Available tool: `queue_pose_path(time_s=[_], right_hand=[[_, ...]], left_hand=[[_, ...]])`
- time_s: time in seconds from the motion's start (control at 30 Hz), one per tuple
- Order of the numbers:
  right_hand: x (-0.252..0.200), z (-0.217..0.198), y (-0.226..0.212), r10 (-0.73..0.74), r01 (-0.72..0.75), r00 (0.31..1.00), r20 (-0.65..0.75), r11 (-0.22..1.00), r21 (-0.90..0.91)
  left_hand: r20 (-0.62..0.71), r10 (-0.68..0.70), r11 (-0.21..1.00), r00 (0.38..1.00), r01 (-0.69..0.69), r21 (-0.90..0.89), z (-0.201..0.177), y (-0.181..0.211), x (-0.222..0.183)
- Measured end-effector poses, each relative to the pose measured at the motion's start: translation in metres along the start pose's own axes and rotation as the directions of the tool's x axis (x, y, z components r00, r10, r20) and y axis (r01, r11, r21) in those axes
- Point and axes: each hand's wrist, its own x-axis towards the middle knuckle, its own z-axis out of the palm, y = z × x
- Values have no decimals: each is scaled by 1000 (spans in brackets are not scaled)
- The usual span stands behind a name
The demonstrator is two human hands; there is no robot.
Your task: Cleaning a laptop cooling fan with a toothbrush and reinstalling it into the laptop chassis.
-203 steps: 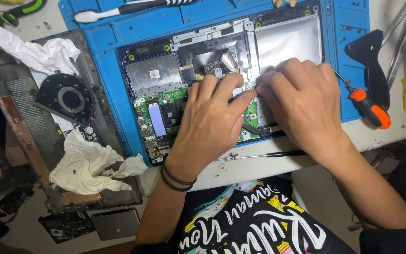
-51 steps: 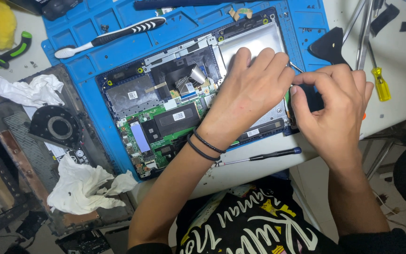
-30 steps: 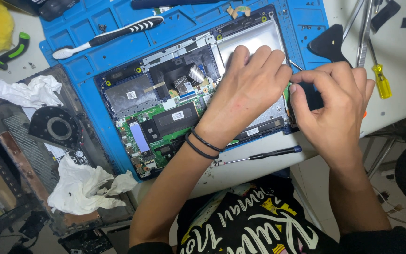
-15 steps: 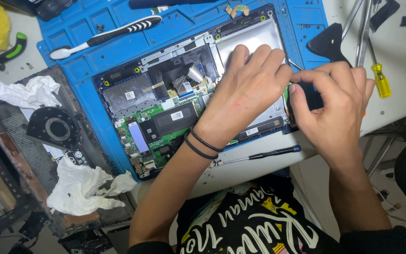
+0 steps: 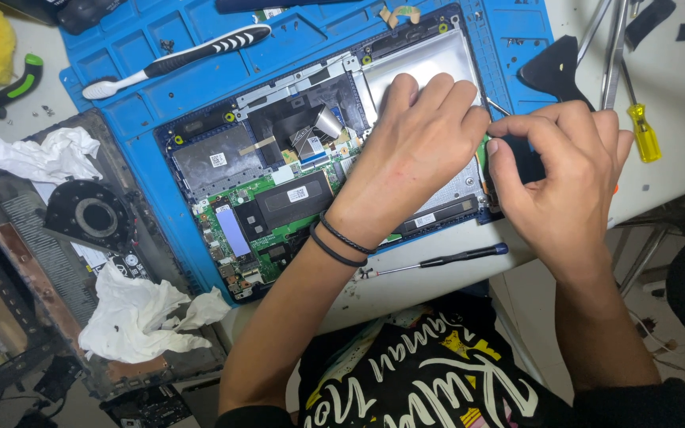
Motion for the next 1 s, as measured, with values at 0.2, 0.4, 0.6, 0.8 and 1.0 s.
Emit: queue_pose_path(time_s=[0.2, 0.4, 0.6, 0.8, 1.0], right_hand=[[-1, 0, 0, 8, -8, 1000, 5, 1000, -5], [-1, 0, -1, 11, -11, 1000, 5, 1000, -3], [-1, -1, 1, -6, 6, 1000, 1, 1000, -11], [-1, -1, -1, 1, -1, 1000, 6, 1000, -8], [-1, -1, 0, -1, 1, 1000, 8, 1000, -6]], left_hand=[[-21, 0, 1000, 1000, 0, -13, 0, -1, 0], [-13, -3, 999, 1000, 2, -46, 0, -2, -1], [-23, -4, 999, 1000, 3, -53, 1, -1, 0], [-12, -3, 999, 1000, 2, -36, 1, -1, 0], [-8, -6, 999, 1000, 5, -41, 3, 0, 0]])
